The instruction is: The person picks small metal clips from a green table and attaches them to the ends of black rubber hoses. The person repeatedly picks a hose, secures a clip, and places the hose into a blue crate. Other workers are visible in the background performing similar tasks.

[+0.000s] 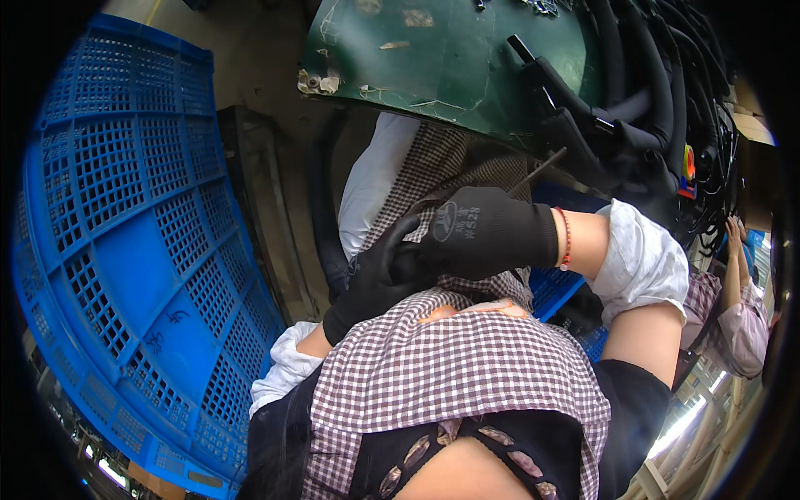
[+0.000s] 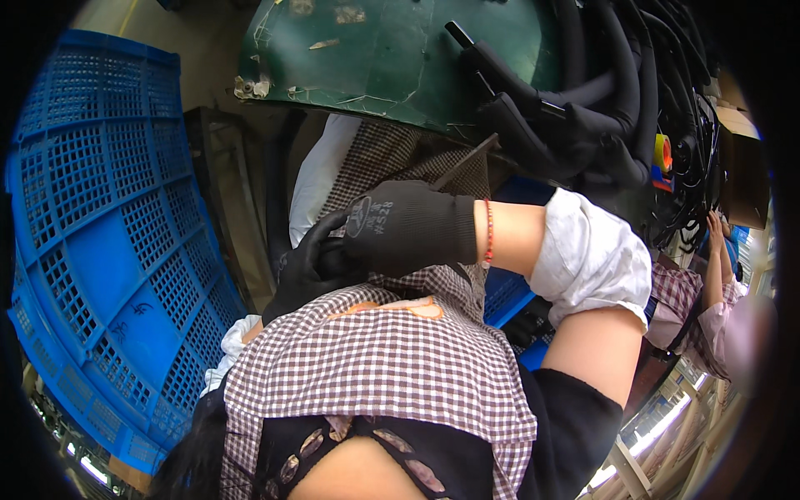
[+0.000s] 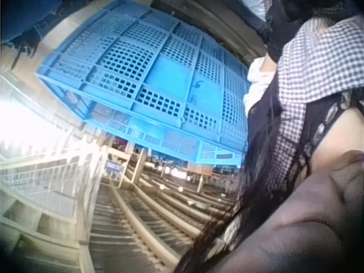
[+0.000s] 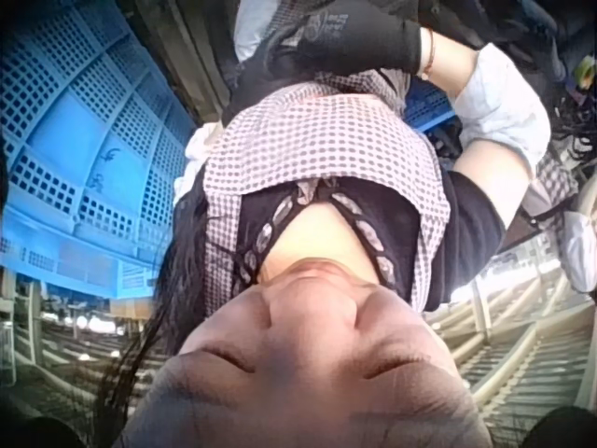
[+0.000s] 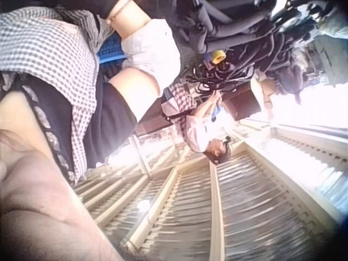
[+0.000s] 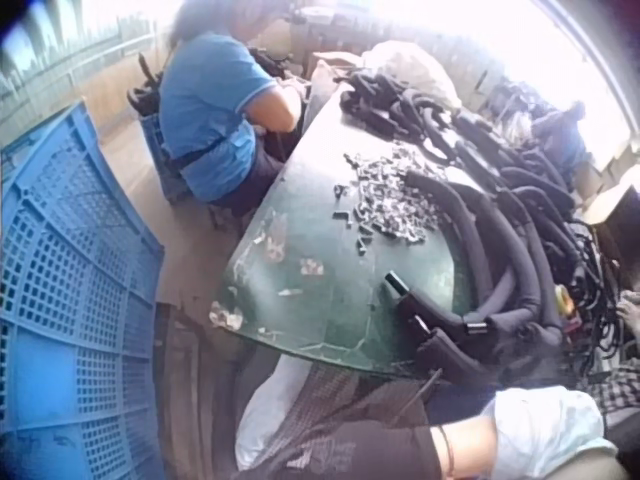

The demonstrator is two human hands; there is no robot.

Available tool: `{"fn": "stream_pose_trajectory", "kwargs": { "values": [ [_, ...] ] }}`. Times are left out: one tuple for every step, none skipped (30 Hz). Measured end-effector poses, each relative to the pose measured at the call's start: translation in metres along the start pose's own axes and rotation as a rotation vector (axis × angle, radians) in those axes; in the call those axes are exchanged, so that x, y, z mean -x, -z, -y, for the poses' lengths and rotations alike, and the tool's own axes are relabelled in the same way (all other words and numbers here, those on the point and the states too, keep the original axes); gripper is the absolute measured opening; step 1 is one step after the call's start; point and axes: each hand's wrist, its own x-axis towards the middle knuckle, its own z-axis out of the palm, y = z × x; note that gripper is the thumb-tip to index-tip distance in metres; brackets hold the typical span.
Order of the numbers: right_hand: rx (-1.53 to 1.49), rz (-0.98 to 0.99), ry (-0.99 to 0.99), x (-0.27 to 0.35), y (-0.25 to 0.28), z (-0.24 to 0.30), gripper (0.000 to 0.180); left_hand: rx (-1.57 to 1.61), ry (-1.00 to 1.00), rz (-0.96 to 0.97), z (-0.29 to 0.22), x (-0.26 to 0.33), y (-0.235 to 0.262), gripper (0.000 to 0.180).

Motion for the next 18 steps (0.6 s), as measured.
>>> {"fn": "stream_pose_trajectory", "kwargs": {
  "values": [
    [0.013, -0.075, 0.016, 0.005, 0.003, -0.002, 0.010, -0.097, -0.048, -0.024, 0.000, -0.001, 0.001, 0.084],
    [0.026, -0.151, 0.032, 0.013, 0.008, -0.007, 0.011, -0.194, -0.096, -0.049, -0.001, -0.003, 0.002, 0.084],
    [0.043, -0.230, 0.050, 0.022, 0.013, -0.014, 0.011, -0.296, -0.148, -0.075, -0.002, -0.006, 0.003, 0.084],
    [-0.040, -0.302, 0.051, 0.029, 0.020, -0.018, 0.011, -0.281, -0.115, -0.138, -0.004, -0.005, 0.004, 0.085],
    [-0.073, -0.290, -0.121, 0.032, 0.024, -0.017, 0.013, -0.265, -0.083, -0.202, -0.005, -0.002, 0.005, 0.085],
    [-0.107, -0.287, -0.297, 0.034, 0.030, -0.012, 0.016, -0.255, -0.054, -0.258, -0.008, 0.000, 0.009, 0.085],
    [-0.155, -0.342, -0.251, 0.034, 0.027, -0.011, 0.018, -0.259, -0.024, -0.309, -0.015, 0.001, 0.013, 0.086],
    [-0.203, -0.395, -0.202, 0.031, 0.019, -0.012, 0.021, -0.317, -0.107, -0.364, -0.017, 0.003, 0.021, 0.087],
    [-0.246, -0.452, -0.151, 0.027, 0.010, -0.015, 0.024, -0.377, -0.195, -0.419, -0.020, 0.005, 0.034, 0.087],
    [-0.265, -0.504, -0.159, 0.023, 0.001, -0.018, 0.026, -0.550, -0.273, -0.479, -0.037, 0.010, 0.050, 0.089],
    [-0.289, -0.551, -0.153, 0.018, -0.007, -0.022, 0.028, -0.616, -0.345, -0.500, -0.055, 0.018, 0.066, 0.087],
    [-0.308, -0.601, -0.154, 0.015, -0.012, -0.023, 0.030, -0.452, -0.252, -0.490, -0.074, 0.034, 0.080, 0.083],
    [-0.423, -0.589, -0.240, 0.014, -0.013, -0.020, 0.034, -0.270, -0.218, -0.468, -0.086, 0.055, 0.090, 0.081],
    [-0.429, -0.643, -0.239, 0.011, -0.016, -0.022, 0.037, -0.087, -0.181, -0.458, -0.100, 0.076, 0.098, 0.080],
    [-0.438, -0.703, -0.244, 0.008, -0.022, -0.025, 0.041, -0.381, -0.358, -0.388, -0.119, 0.092, 0.106, 0.079],
    [-0.447, -0.747, -0.231, 0.004, -0.027, -0.028, 0.046, -0.354, -0.412, -0.246, -0.138, 0.112, 0.113, 0.077],
    [-0.345, -0.730, -0.246, -0.001, -0.027, -0.032, 0.052, -0.554, -0.460, -0.121, -0.158, 0.127, 0.118, 0.057],
    [-0.341, -0.835, -0.260, -0.004, -0.033, -0.035, 0.052, -0.692, -0.549, 0.115, -0.170, 0.132, 0.137, 0.070]
  ]
}}
